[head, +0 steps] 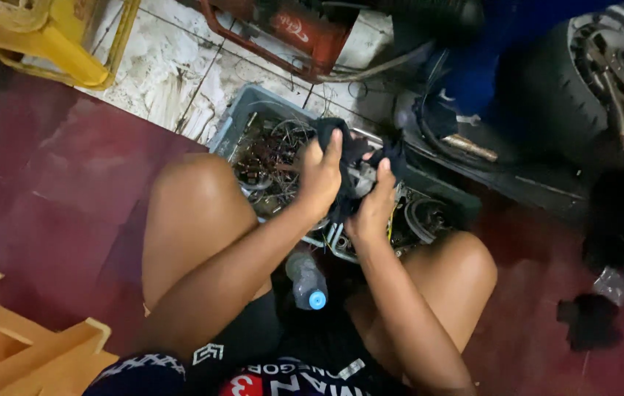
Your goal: Cleaning and inspecting motorcycle engine components using a cloth and a brush
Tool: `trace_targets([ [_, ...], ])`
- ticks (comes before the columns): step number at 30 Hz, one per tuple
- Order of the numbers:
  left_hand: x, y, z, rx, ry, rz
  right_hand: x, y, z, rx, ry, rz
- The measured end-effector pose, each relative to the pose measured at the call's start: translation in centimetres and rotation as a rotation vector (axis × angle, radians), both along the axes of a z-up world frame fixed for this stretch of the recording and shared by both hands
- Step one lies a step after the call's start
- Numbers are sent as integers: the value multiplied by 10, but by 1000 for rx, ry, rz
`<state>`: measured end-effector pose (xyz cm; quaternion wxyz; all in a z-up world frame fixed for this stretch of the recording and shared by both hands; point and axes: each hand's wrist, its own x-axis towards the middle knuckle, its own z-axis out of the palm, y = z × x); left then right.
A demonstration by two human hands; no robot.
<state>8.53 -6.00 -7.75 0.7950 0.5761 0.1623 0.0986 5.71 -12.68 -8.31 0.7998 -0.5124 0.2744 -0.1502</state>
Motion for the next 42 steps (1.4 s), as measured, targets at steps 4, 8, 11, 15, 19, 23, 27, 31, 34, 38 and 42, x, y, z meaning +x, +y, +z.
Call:
trace_targets([
  [4, 32, 7, -63, 196, 60, 107, 1, 8, 45, 36, 139, 15],
  [8, 40, 3, -96, -50, 243, 140, 9, -5, 58, 354, 252, 25],
  [11, -8, -12, 19, -532, 323, 43, 22, -31, 37, 406, 280, 10],
  [15, -39, -5, 46, -1253, 344, -179, 27, -49, 35, 444, 288, -81],
  [19, -32, -24, 13, -1044, 550, -87, 29, -57, 39, 438, 299, -169],
  [23, -29, -41, -19, -1041, 560, -110, 28, -51, 54, 372, 304, -246],
  [27, -2, -47, -25, -993, 430, -129, 28, -47, 38, 249, 328, -207],
  [31, 0, -26, 2, -651, 394, -90, 12, -31, 33, 179, 323, -193],
  [34, 5, -29, -28, -448, 321, -134, 11, -24, 34, 111, 322, -197],
  [38, 17, -47, -98, -202, 432, -124, 14, -24, 21, 82, 320, -242],
  [42, 31, -61, -187, 20, 533, 69, 19, -19, 9, 71, 342, -212],
])
